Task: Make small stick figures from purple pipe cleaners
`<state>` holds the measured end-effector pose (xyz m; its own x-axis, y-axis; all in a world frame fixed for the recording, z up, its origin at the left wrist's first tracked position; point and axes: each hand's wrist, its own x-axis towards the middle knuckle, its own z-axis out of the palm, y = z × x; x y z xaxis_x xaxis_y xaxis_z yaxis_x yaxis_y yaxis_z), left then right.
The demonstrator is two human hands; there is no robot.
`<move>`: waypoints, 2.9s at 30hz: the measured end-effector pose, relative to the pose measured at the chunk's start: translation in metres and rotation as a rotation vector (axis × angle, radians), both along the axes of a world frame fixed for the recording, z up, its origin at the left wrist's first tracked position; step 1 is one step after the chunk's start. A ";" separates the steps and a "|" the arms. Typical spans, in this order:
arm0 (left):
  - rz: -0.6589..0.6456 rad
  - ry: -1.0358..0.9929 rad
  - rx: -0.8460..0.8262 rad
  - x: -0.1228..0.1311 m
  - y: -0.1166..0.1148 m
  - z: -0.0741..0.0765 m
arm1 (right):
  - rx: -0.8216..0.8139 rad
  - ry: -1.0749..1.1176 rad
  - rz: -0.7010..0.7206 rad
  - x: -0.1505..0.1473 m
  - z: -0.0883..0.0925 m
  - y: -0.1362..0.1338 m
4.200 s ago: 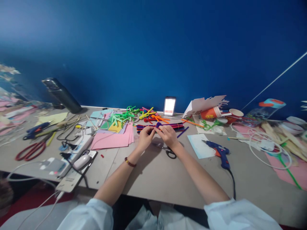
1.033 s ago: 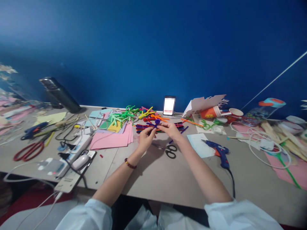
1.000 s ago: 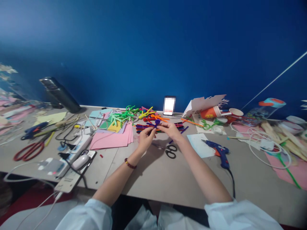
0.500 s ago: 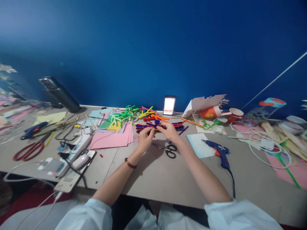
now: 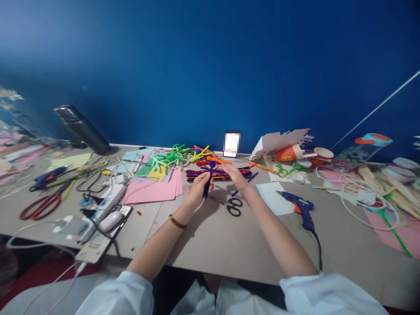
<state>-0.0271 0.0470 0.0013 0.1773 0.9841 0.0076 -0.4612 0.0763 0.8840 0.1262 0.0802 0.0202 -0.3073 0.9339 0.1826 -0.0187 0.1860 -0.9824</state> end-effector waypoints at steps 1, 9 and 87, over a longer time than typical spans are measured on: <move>-0.040 -0.046 -0.027 0.000 0.000 0.001 | -0.065 0.030 0.027 0.003 0.000 0.001; -0.301 -0.243 -0.259 0.000 -0.006 0.003 | -0.014 0.034 0.127 0.002 0.005 -0.007; 0.193 0.111 0.032 0.014 -0.003 -0.017 | 0.504 -0.478 -0.387 0.011 -0.035 -0.050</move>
